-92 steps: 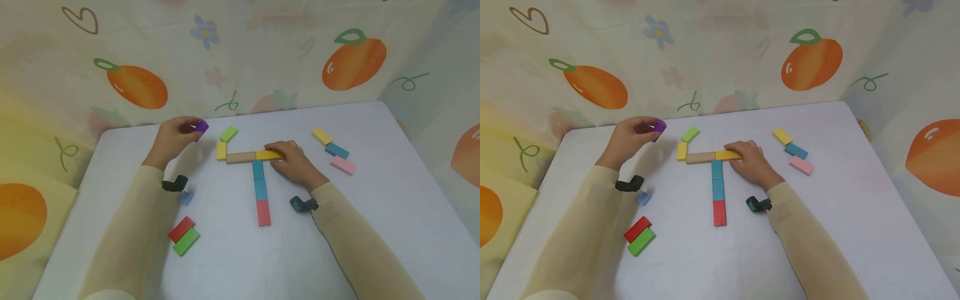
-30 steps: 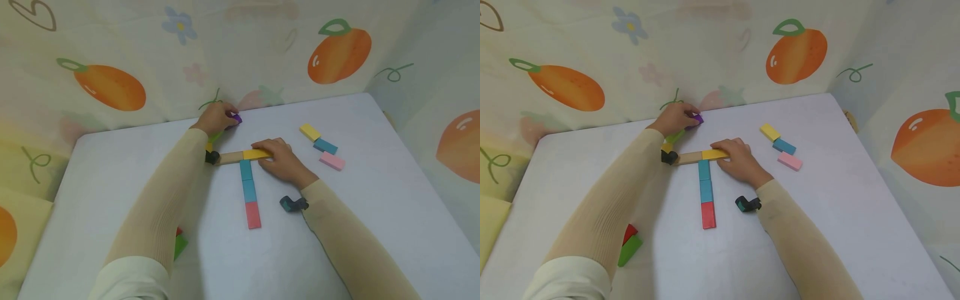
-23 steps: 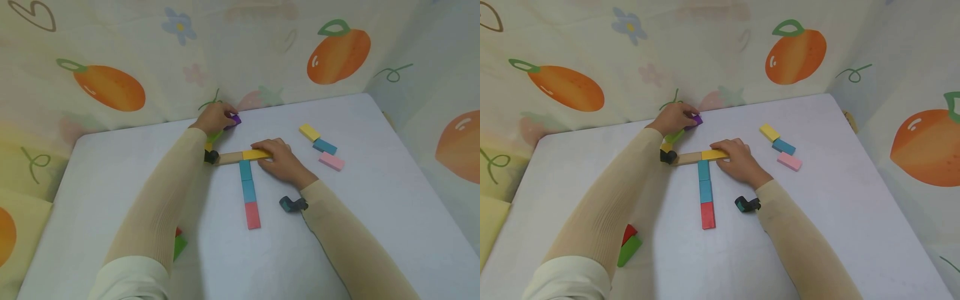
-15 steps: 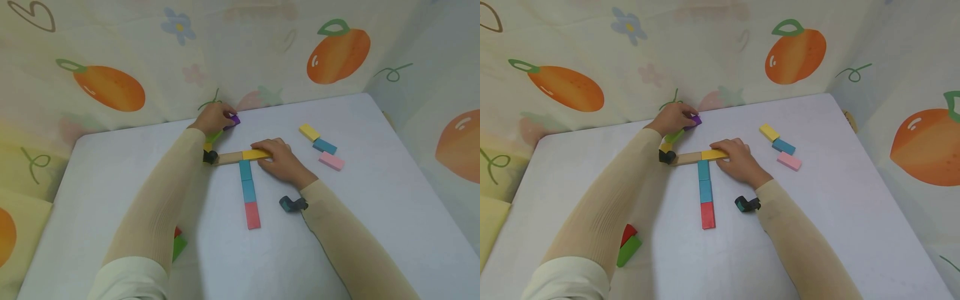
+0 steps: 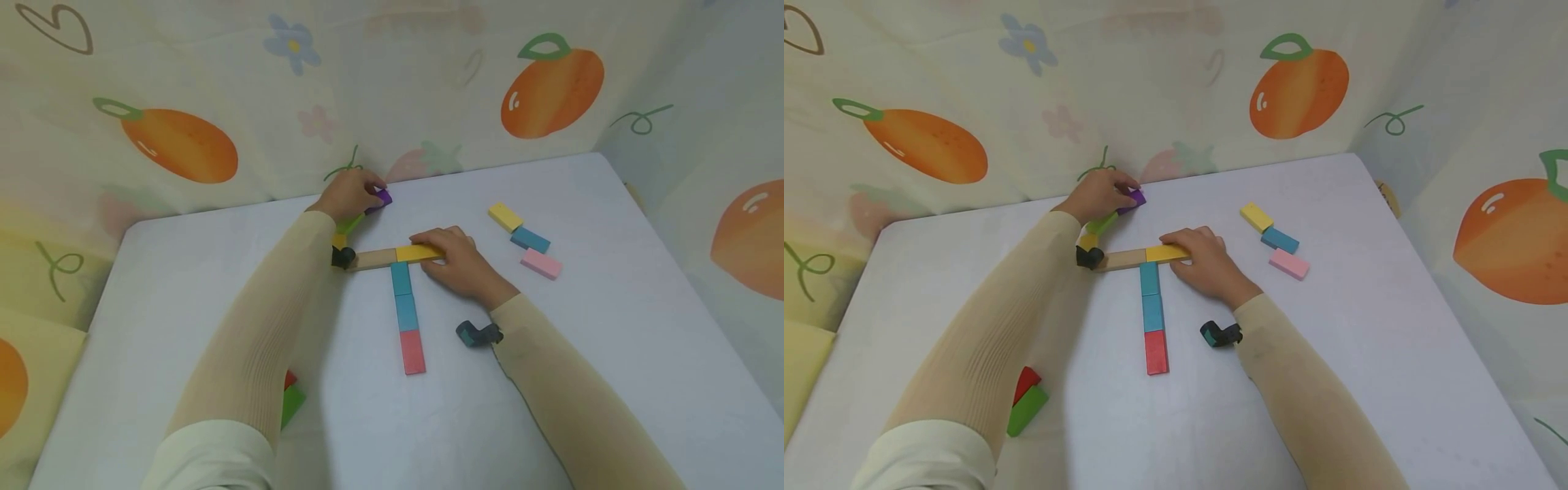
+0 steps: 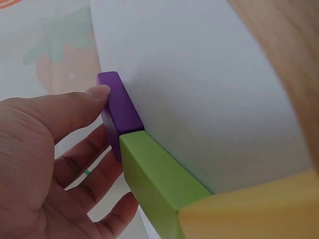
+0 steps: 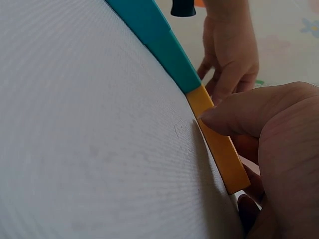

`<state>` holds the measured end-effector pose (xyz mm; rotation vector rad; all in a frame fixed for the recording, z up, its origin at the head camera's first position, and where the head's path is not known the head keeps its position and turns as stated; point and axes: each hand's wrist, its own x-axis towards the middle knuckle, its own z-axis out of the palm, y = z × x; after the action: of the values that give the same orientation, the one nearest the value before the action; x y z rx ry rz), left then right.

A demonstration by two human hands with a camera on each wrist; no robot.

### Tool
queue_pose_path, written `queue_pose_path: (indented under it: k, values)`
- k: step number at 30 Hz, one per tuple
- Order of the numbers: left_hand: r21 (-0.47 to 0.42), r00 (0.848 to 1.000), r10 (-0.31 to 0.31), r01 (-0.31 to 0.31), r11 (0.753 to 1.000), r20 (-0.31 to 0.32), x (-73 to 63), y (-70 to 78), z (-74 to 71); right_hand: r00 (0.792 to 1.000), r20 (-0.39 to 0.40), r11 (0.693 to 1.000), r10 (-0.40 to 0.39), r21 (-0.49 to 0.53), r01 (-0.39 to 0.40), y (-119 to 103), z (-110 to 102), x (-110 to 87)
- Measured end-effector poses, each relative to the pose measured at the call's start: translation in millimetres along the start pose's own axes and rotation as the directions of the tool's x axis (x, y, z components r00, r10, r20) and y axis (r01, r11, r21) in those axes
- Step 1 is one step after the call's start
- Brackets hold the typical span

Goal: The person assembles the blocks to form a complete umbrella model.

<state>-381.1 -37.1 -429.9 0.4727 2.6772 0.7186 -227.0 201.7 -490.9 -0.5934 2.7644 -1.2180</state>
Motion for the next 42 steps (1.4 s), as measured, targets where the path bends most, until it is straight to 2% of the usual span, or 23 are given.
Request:
queue_pose_path:
  k: [21,32,42]
  values:
    - [0.001,0.999,-0.037,0.037,0.999,0.003,-4.4,3.2,0.3,1.0,0.004,1.0,-0.006,0.0,0.006,-1.8,-1.1,-1.8]
    - [0.006,1.0,-0.026,0.026,1.0,0.0,-6.0,3.6,0.0,1.0,0.01,1.0,0.008,0.014,-0.008,-4.3,-2.0,-2.9]
    - [0.008,1.0,-0.025,0.025,1.0,0.0,-2.0,0.8,0.4,1.0,0.003,1.0,0.005,0.002,-0.005,-1.9,-0.9,-1.4]
